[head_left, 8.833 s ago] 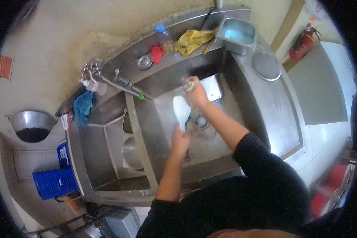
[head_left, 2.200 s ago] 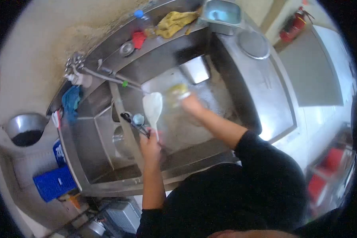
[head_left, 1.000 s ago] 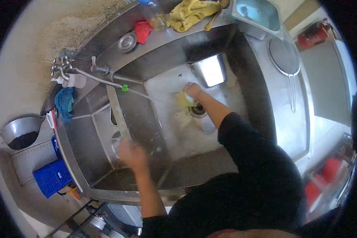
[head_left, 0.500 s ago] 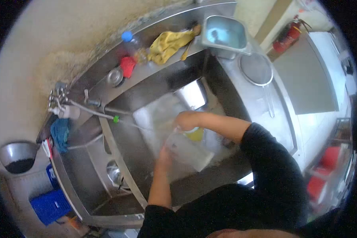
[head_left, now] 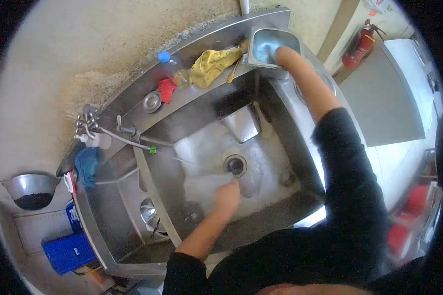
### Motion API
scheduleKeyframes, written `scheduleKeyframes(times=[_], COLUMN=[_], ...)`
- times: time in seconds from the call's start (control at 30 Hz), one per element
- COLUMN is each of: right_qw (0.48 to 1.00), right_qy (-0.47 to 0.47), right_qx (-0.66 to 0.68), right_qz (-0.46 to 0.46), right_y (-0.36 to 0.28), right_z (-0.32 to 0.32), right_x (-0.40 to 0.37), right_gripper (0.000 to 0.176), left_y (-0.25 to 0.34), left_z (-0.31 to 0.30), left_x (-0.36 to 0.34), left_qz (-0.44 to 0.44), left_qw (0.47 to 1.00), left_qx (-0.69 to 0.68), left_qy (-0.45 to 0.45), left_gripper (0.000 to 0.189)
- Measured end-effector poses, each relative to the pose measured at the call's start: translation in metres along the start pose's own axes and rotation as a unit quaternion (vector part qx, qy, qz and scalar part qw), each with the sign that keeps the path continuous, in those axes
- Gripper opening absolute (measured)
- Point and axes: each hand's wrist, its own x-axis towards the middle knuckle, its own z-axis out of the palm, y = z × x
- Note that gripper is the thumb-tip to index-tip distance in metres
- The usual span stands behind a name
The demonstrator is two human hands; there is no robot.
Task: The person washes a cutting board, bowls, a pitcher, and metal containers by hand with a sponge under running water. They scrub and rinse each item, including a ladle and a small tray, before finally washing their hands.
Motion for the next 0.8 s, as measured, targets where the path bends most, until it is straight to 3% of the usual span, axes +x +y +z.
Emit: scheduleKeyframes(times=[0.1,0.13,0.17,0.23,0.27,0.3,0.37,0.4,0.43,0.5,0.53,0.57,0.63,0.67,0.73,0.77,0.8], right_qw=[0.997,0.988,0.971,0.944,0.936,0.918,0.828,0.784,0.797,0.694,0.673,0.672,0.68,0.689,0.704,0.716,0.724], right_qy=[0.023,0.105,0.185,0.229,0.192,0.155,0.001,0.008,-0.05,-0.082,-0.085,-0.079,-0.061,-0.052,-0.04,-0.04,-0.036], right_qx=[0.047,0.065,0.081,0.226,0.293,0.356,0.512,0.547,0.523,0.548,0.555,0.562,0.578,0.585,0.595,0.593,0.593], right_qz=[0.051,0.091,0.131,0.079,-0.002,-0.082,-0.228,-0.294,-0.296,-0.459,-0.482,-0.475,-0.447,-0.425,-0.385,-0.366,-0.35], right_y=[-0.02,-0.038,-0.056,-0.094,-0.114,-0.133,-0.184,-0.212,-0.238,-0.272,-0.287,-0.301,-0.322,-0.327,-0.332,-0.33,-0.331], right_z=[-0.006,-0.038,-0.067,-0.097,-0.088,-0.076,-0.047,-0.02,0.006,0.018,0.025,0.032,0.047,0.053,0.058,0.054,0.052], right_x=[0.004,-0.009,-0.025,-0.074,-0.098,-0.122,-0.159,-0.172,-0.184,-0.202,-0.211,-0.217,-0.227,-0.234,-0.245,-0.251,-0.254], right_gripper=[0.015,0.015,0.015,0.016,0.016,0.016,0.027,0.036,0.045,0.047,0.046,0.046,0.044,0.043,0.042,0.041,0.04], left_y=[-0.001,-0.007,-0.018,-0.036,-0.041,-0.039,-0.032,-0.025,-0.012,0.007,0.012,0.015,0.015,0.007,-0.021,-0.029,-0.035], left_z=[-0.01,-0.022,-0.042,-0.076,-0.089,-0.101,-0.118,-0.116,-0.111,-0.1,-0.09,-0.081,-0.067,-0.068,-0.075,-0.079,-0.082], left_x=[-0.008,-0.013,-0.02,-0.034,-0.042,-0.048,-0.06,-0.063,-0.066,-0.074,-0.082,-0.088,-0.097,-0.102,-0.115,-0.123,-0.13], left_qz=[0.026,0.015,-0.01,-0.045,-0.053,-0.06,-0.047,-0.049,0.012,0.161,0.246,0.244,0.349,0.345,0.114,0.107,0.044], left_qw=[0.995,0.995,0.999,0.98,0.945,0.943,0.898,0.896,0.901,0.902,0.888,0.888,0.882,0.882,0.956,0.956,0.96], left_qx=[0.079,0.079,0.037,-0.084,-0.16,-0.159,-0.25,-0.25,-0.233,-0.143,-0.071,-0.066,0.012,0.015,-0.024,-0.024,-0.027], left_qy=[-0.059,-0.062,0.0,0.173,0.282,0.285,0.359,0.365,0.365,0.375,0.381,0.384,0.318,0.322,0.268,0.271,0.275], left_gripper=[0.019,0.019,0.017,0.017,0.02,0.02,0.03,0.03,0.031,0.031,0.031,0.031,0.026,0.026,0.022,0.022,0.019])
